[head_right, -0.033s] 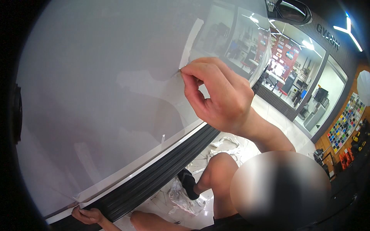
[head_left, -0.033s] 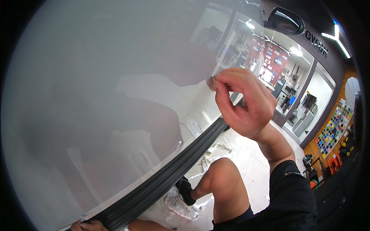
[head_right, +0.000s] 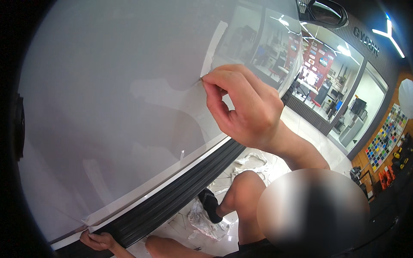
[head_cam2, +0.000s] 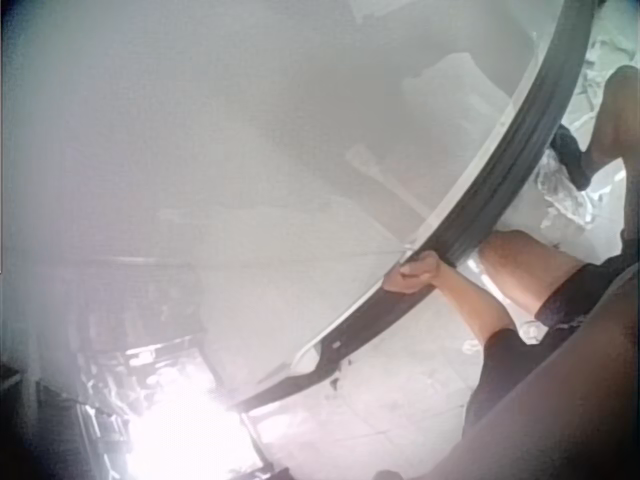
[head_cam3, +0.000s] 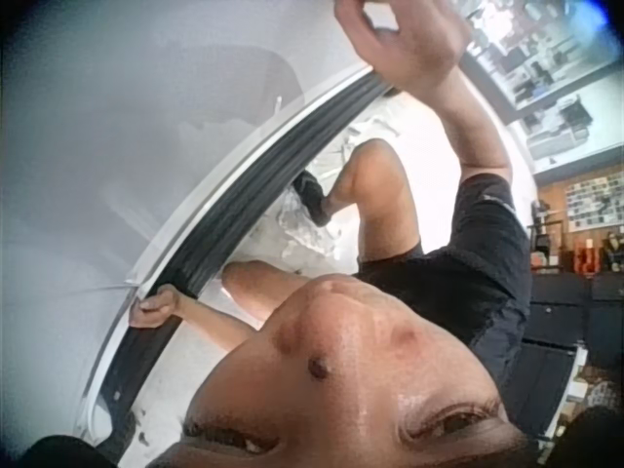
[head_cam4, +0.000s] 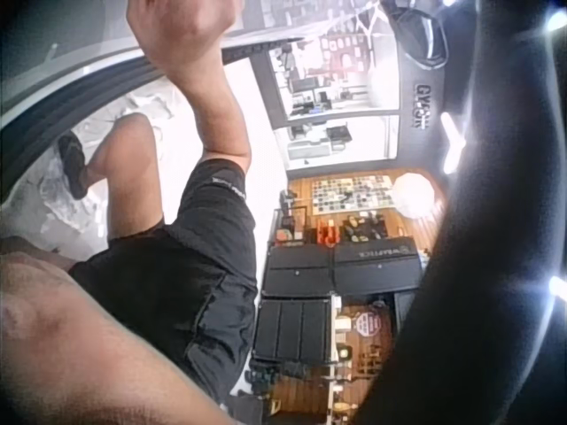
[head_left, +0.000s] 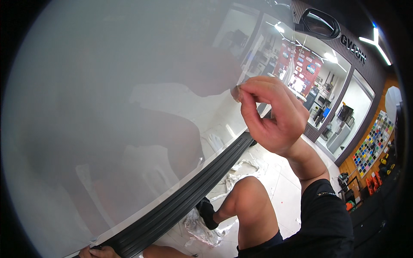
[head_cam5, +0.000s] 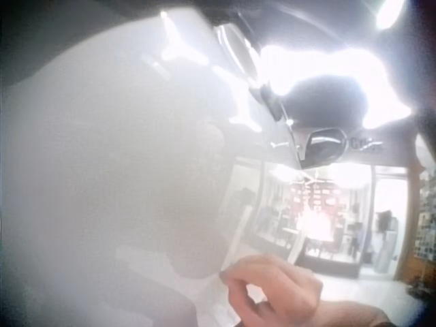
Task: The person kneels beside a white car and removes small strips of tape from the lower side panel and rocker area. They peel each piece by hand and discard it, repeating the process along the panel.
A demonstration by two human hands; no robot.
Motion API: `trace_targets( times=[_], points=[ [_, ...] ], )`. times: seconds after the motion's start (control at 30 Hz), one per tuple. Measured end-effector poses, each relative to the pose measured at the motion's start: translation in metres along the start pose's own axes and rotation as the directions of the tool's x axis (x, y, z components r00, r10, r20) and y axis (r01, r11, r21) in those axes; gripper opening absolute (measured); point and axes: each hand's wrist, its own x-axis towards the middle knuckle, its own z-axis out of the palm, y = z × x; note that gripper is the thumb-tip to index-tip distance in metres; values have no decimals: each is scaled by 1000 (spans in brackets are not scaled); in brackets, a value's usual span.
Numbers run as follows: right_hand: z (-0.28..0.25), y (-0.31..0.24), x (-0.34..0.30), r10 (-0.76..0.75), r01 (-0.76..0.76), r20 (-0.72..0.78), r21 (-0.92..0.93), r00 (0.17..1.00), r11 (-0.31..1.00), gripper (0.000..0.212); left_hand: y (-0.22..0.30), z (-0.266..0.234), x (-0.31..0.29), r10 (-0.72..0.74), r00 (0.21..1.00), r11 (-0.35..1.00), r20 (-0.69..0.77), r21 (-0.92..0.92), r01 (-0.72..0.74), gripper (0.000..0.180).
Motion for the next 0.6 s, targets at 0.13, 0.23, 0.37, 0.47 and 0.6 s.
trace_targets(
  times=[0.13, 0.23, 0.37, 0.47, 0.6],
  points=[
    [2, 2, 0, -21, 21, -17, -17, 1000, 1000, 25, -2, 5, -5, 3, 1000, 1000, -5, -2, -3, 29],
    [5, 8, -4, -60, 58, -46, -31, 997, 998, 25, -4, 4, -10, -12, 1000, 1000, 6, 8, 12, 28],
    [10, 6, -5, -55, 54, -76, -22, 996, 998, 25, -5, 5, -10, -6, 1000, 1000, -11, 2, 6, 28],
    [11, 5, -6, -52, 51, -83, -17, 995, 999, 25, -5, 6, -9, 3, 1000, 1000, -20, -3, -3, 28],
    [12, 7, -6, -68, 66, -92, -24, 993, 998, 26, -5, 6, -10, 12, 1000, 1000, -24, -3, -12, 28]
  ],
)
